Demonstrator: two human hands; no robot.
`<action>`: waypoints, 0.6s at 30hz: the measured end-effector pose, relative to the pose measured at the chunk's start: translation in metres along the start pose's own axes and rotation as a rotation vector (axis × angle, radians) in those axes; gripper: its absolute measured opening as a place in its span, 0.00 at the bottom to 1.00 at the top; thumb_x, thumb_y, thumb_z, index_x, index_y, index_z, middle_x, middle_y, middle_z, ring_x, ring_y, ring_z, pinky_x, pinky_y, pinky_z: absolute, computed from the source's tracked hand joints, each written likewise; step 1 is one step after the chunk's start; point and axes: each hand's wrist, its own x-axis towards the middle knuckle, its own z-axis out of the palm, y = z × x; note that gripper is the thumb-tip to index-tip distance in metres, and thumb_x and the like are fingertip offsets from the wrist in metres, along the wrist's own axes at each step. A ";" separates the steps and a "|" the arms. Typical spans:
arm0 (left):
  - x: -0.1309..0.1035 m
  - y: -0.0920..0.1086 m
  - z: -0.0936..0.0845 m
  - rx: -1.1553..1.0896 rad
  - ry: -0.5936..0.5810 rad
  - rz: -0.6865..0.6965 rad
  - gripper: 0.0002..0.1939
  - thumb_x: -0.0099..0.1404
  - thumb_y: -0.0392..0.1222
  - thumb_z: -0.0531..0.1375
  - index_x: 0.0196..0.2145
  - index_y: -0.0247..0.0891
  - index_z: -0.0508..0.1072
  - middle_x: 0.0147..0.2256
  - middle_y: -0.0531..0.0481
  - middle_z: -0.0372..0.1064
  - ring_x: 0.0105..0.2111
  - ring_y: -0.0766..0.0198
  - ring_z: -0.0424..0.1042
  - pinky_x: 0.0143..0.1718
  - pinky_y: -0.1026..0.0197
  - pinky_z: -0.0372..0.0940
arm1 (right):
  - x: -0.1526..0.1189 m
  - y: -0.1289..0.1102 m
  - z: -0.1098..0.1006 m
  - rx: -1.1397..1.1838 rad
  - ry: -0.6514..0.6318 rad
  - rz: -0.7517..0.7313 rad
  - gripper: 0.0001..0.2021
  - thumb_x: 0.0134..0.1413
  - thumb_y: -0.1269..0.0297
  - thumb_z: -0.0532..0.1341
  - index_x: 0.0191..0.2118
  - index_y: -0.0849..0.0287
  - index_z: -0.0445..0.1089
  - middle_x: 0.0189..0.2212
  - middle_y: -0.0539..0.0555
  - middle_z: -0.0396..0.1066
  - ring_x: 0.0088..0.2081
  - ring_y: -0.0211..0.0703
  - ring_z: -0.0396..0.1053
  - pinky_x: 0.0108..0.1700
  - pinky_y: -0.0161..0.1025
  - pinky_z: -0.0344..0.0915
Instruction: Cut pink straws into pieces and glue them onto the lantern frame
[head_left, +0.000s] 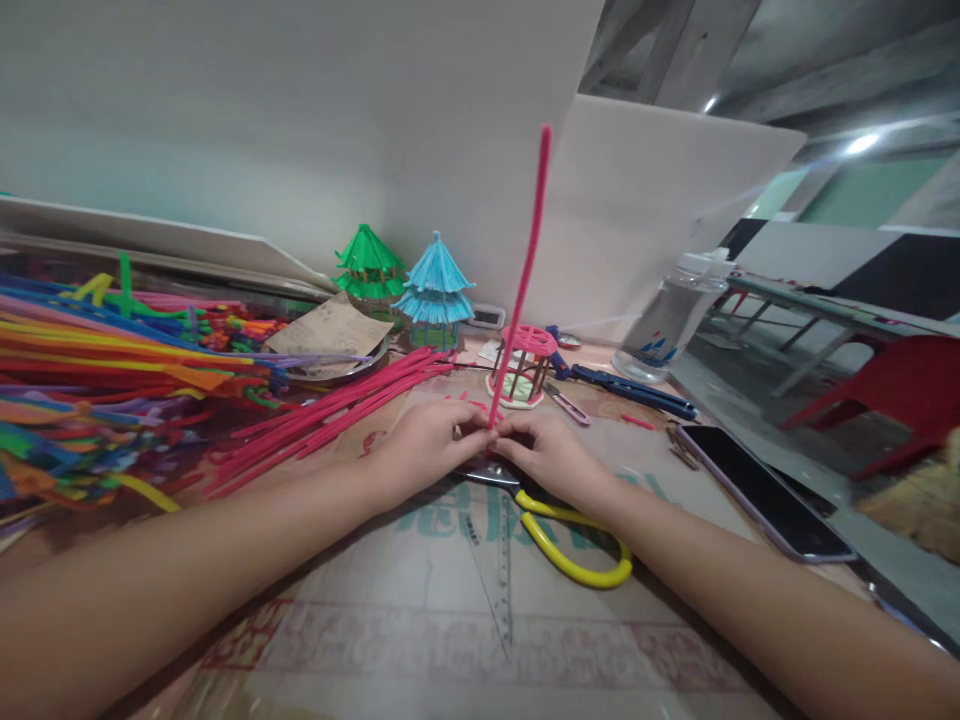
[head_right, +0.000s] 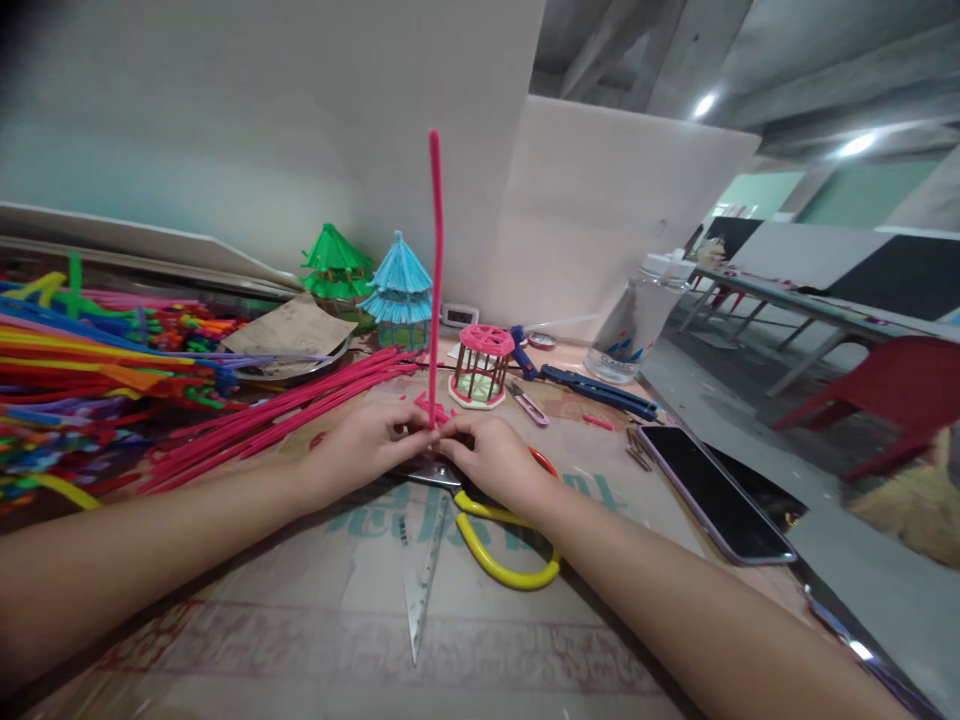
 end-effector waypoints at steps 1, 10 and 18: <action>0.000 0.000 0.000 0.003 0.007 -0.004 0.10 0.68 0.45 0.60 0.37 0.39 0.80 0.34 0.50 0.79 0.34 0.62 0.75 0.35 0.63 0.63 | 0.000 0.000 0.000 -0.018 -0.001 -0.005 0.08 0.58 0.70 0.62 0.36 0.59 0.79 0.32 0.52 0.79 0.34 0.42 0.73 0.38 0.36 0.65; 0.002 -0.004 0.000 0.005 -0.033 -0.010 0.12 0.69 0.47 0.59 0.35 0.39 0.79 0.31 0.52 0.77 0.32 0.63 0.73 0.32 0.63 0.61 | 0.000 0.001 0.000 -0.109 0.019 -0.045 0.07 0.59 0.70 0.62 0.37 0.58 0.79 0.33 0.53 0.78 0.36 0.42 0.73 0.41 0.37 0.66; 0.002 -0.004 0.001 -0.017 -0.020 -0.007 0.10 0.68 0.45 0.61 0.35 0.38 0.79 0.34 0.50 0.79 0.34 0.61 0.75 0.36 0.63 0.64 | 0.000 0.000 0.000 -0.093 0.001 -0.048 0.07 0.60 0.69 0.62 0.36 0.59 0.79 0.32 0.52 0.77 0.36 0.42 0.72 0.40 0.36 0.65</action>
